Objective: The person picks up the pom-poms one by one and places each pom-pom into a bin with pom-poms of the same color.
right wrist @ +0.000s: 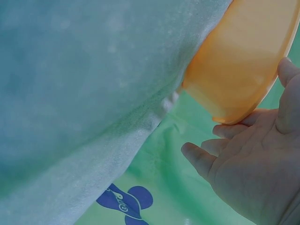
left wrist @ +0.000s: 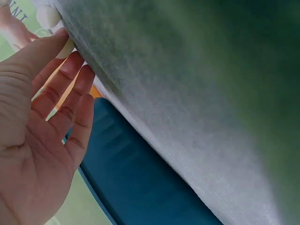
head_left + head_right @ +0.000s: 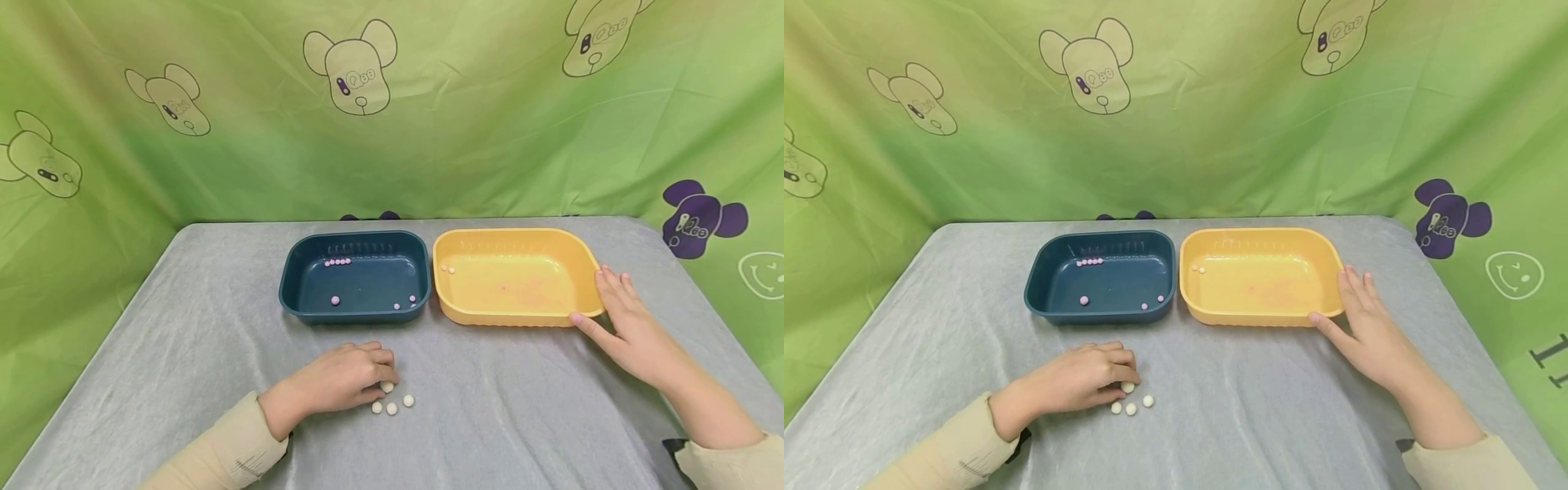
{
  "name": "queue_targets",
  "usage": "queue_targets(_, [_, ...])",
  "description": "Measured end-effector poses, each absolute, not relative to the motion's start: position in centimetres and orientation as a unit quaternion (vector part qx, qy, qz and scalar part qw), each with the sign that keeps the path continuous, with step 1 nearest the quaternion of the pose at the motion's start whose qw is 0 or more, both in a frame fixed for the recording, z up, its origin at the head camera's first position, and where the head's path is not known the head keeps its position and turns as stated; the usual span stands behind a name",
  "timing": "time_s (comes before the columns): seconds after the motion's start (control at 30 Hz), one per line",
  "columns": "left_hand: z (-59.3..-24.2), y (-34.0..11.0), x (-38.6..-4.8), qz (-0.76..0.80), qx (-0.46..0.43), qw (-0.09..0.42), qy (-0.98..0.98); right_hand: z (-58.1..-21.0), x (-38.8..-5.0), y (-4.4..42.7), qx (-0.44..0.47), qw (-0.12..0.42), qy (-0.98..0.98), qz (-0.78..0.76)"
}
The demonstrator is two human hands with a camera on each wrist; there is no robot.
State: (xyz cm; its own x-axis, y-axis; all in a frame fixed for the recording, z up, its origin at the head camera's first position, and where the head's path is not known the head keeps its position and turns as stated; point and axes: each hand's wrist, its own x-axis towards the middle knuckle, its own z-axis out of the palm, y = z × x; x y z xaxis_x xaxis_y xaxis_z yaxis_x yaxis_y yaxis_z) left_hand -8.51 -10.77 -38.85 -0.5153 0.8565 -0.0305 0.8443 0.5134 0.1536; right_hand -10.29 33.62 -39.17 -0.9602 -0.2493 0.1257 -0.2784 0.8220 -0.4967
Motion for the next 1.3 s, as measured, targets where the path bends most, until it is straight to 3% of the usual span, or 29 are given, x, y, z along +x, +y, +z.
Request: queue_targets(1.3, [-37.91, -10.95, -9.01, 0.067, 0.503, 0.037, 0.861, -39.11, -10.27, 33.63, 0.141, 0.031, -0.954, 0.264])
